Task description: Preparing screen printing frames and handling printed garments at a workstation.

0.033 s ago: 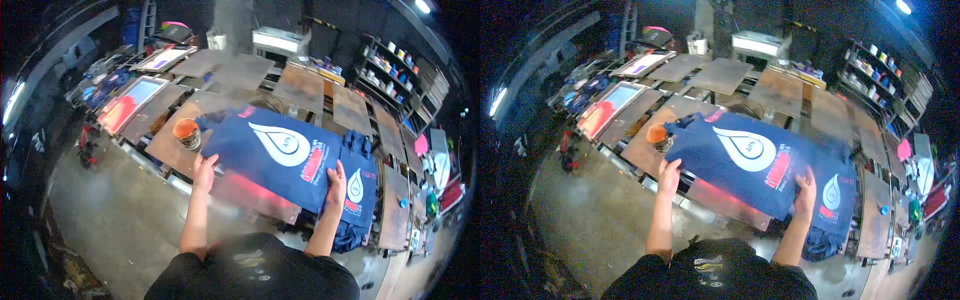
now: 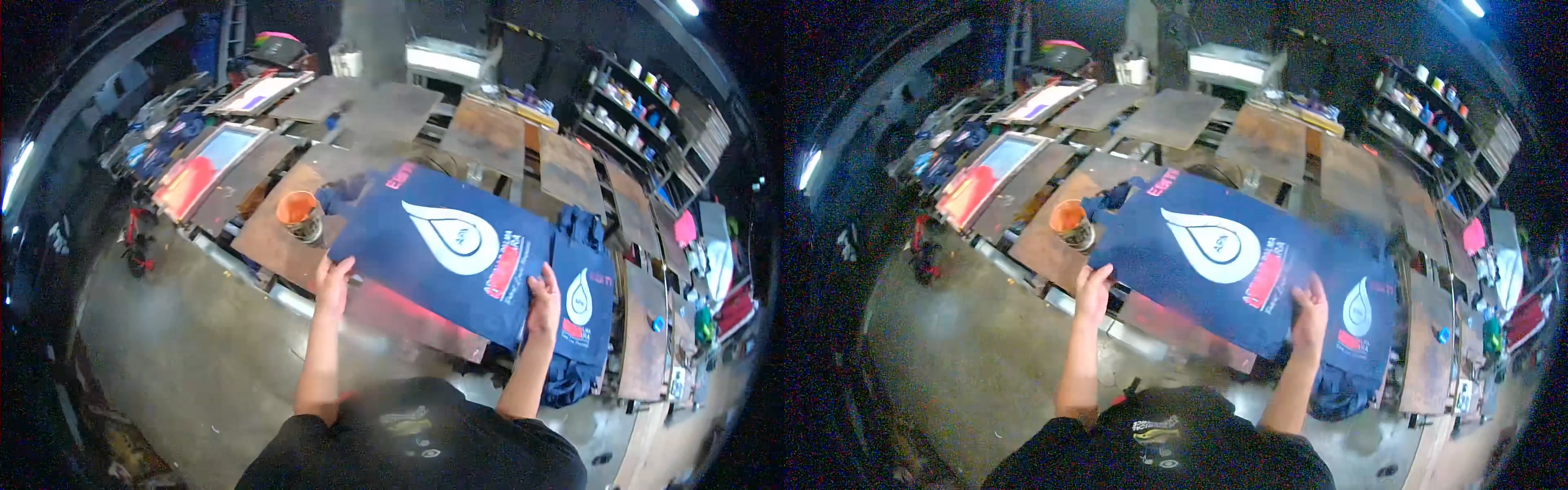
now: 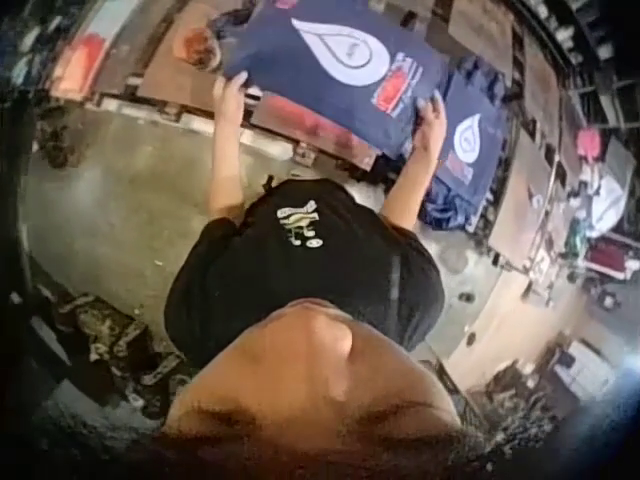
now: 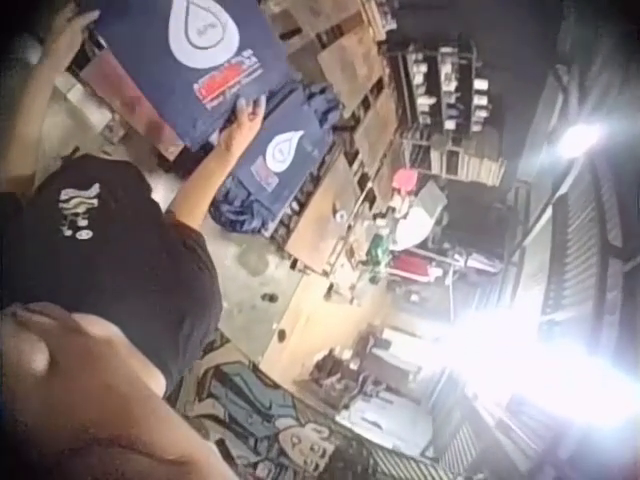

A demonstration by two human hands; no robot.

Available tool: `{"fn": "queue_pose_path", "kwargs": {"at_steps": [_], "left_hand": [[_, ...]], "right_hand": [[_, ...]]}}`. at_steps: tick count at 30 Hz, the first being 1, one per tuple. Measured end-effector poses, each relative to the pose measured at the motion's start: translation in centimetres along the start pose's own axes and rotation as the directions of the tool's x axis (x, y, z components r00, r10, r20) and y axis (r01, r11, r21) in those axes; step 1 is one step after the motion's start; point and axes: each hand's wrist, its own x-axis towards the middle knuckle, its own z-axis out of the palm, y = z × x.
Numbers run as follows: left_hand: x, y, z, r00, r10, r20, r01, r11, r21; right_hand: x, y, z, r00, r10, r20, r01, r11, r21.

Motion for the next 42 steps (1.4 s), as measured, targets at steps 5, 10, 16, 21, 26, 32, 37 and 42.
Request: {"fn": "queue_pose_path", "kwargs": {"at_steps": [5,10,16,21,26,32,37,42], "left_hand": [[0.0,-11.2,-8.6,0.956,-0.187,-0.226,0.249,0.926,0.284],[1.5,-15.7,-14.4,0.978,-0.204,-0.042,0.187,0.771,0.609],[2.4,-15.9,-19.9,0.915,-0.384,-0.127,0.367,0.654,0.662],[5.7,-14.1,-19.0,0.858,-0.491,-0.151,0.447,0.569,0.691],[6.9,-14.5,-19.9,0.728,-0.685,-0.002,0.485,0.513,0.708],[5.5,-15.8,-21.7,0.819,-0.574,0.020,0.463,0.679,0.570],[5.5,-15.4,-19.6,0.848,-0.530,0.002,0.435,0.697,0.570],[5.6,-15.0,-19.1,0.842,-0.518,0.151,0.294,0.675,0.677]], "right_hand": [[-0.8,8.8,-3.8,0.987,0.116,-0.115,-0.131,0.983,-0.132],[-0.8,14.9,-8.1,0.954,0.046,-0.297,-0.160,0.913,-0.376],[-6.7,14.7,0.0,0.890,-0.259,-0.376,-0.260,0.389,-0.884],[-12.1,17.5,3.5,0.845,-0.355,-0.399,-0.432,-0.014,-0.902],[-13.8,19.8,4.7,0.812,-0.432,-0.393,-0.465,-0.072,-0.882],[-13.2,21.8,4.0,0.735,-0.539,-0.412,-0.478,0.019,-0.878],[-13.2,22.5,-1.3,0.773,-0.361,-0.521,-0.438,0.290,-0.851],[-13.1,20.8,-2.8,0.797,-0.459,-0.394,-0.358,0.167,-0.919]]}}
